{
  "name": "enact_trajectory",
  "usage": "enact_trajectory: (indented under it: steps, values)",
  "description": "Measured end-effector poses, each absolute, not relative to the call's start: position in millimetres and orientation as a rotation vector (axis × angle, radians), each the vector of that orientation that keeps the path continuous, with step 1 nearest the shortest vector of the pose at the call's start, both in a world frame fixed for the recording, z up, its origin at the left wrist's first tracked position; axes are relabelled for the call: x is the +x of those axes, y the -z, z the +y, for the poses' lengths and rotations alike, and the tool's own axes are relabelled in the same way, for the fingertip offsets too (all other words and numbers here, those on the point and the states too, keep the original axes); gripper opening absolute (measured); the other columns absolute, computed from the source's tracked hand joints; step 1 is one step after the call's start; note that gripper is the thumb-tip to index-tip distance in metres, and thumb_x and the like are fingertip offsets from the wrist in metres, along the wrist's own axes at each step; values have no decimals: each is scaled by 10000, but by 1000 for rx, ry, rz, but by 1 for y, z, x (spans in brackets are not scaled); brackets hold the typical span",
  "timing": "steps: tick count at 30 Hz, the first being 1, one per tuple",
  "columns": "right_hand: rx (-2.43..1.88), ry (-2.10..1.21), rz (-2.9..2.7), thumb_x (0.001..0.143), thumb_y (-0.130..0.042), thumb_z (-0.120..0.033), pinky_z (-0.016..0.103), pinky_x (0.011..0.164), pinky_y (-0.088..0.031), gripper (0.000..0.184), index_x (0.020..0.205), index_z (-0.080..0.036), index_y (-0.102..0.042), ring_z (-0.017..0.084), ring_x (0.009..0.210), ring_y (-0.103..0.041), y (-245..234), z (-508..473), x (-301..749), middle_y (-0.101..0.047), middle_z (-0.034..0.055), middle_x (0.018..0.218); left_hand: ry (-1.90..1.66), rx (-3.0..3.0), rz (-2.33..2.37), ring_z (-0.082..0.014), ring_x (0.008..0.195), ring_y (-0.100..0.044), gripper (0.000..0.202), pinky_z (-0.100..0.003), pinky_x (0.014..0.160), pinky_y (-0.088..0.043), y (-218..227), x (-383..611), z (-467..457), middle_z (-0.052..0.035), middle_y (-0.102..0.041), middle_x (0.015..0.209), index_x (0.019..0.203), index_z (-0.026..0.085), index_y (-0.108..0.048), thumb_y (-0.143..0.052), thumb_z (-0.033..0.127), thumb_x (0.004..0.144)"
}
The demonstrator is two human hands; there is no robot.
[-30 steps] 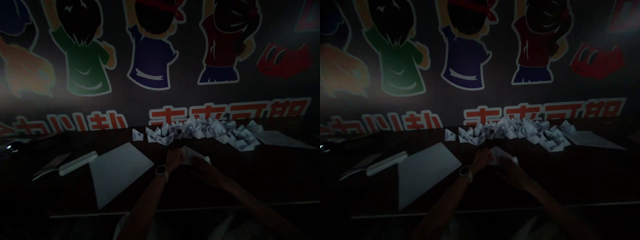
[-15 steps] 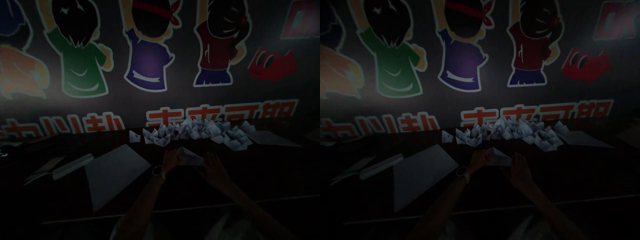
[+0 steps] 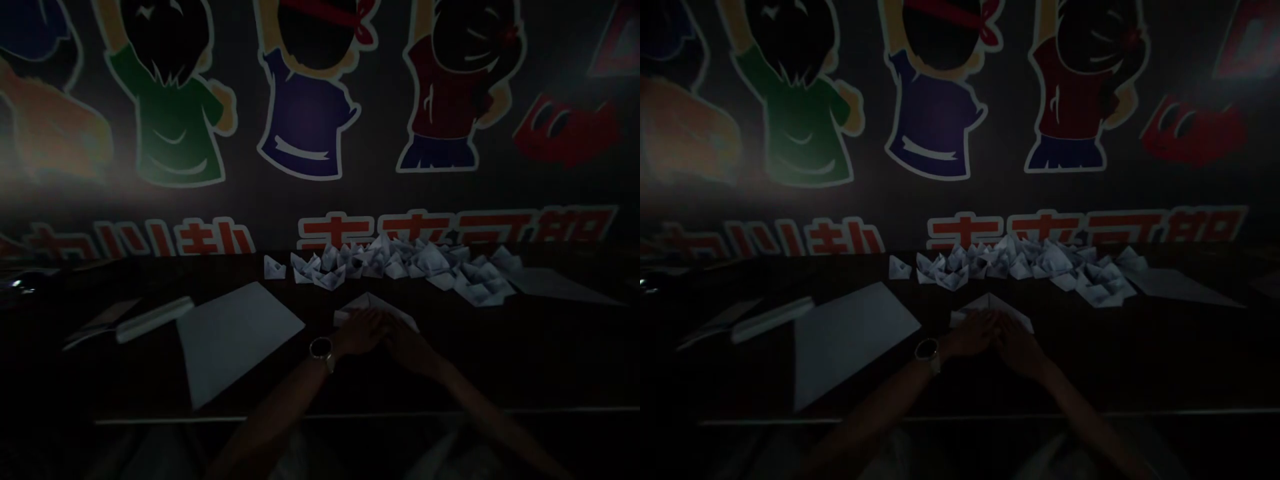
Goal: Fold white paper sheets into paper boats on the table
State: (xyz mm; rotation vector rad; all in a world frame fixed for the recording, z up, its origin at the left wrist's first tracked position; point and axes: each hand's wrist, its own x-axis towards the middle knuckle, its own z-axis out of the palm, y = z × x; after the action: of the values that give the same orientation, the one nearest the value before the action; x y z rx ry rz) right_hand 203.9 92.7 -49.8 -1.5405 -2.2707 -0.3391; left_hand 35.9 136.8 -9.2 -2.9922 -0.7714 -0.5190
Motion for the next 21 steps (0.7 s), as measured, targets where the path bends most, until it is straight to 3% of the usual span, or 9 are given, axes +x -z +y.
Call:
enact_trajectory:
  steps: [3, 7, 15, 18, 21]
  values:
    - [-1508, 356, -2264, 902, -284, -306, 455, 1050, -297, 476, 1344, -154, -379, 239, 1302, -311, 54, 94, 206, -384, 127, 1397, 548, -2994, -794, -219, 1317, -279, 545, -373, 1087, -196, 9, 19, 132, -124, -380, 1394, 1336, 133, -353, -240, 466, 919]
    - [-1572, 307, -2273, 882, -321, -319, 430, 1063, -285, 517, 1346, -96, -372, 251, 1306, -300, 52, 92, 207, -353, 157, 1407, 512, -3036, -840, -217, 1321, -272, 606, -355, 1092, -201, 2, -8, 126, -116, -359, 1408, 1338, 144, -358, -259, 540, 890]
    - [-1612, 233, -2257, 868, -330, -346, 420, 1066, -277, 545, 1362, -118, -350, 240, 1311, -290, 43, 87, 205, -323, 130, 1426, 322, -3032, -993, -185, 1339, -232, 601, -380, 1107, -130, -9, -73, 121, -94, -278, 1450, 1377, 168, -272, -208, 531, 903]
    - [-1666, 190, -2264, 869, -325, -358, 409, 1071, -266, 552, 1362, -111, -351, 237, 1317, -276, 37, 86, 203, -317, 127, 1429, 308, -2940, -977, -203, 1285, -340, 574, -416, 1090, -148, -16, -79, 121, -102, -390, 1391, 1325, 166, -356, -210, 528, 904]
    - [-1668, 163, -2291, 871, -335, -376, 403, 1073, -257, 551, 1357, -117, -363, 235, 1317, -279, 32, 85, 202, -316, 128, 1429, 388, -2753, -1021, -224, 1084, -527, 501, -432, 1020, -253, -26, -64, 127, -113, -611, 1112, 1068, 148, -567, -233, 490, 914]
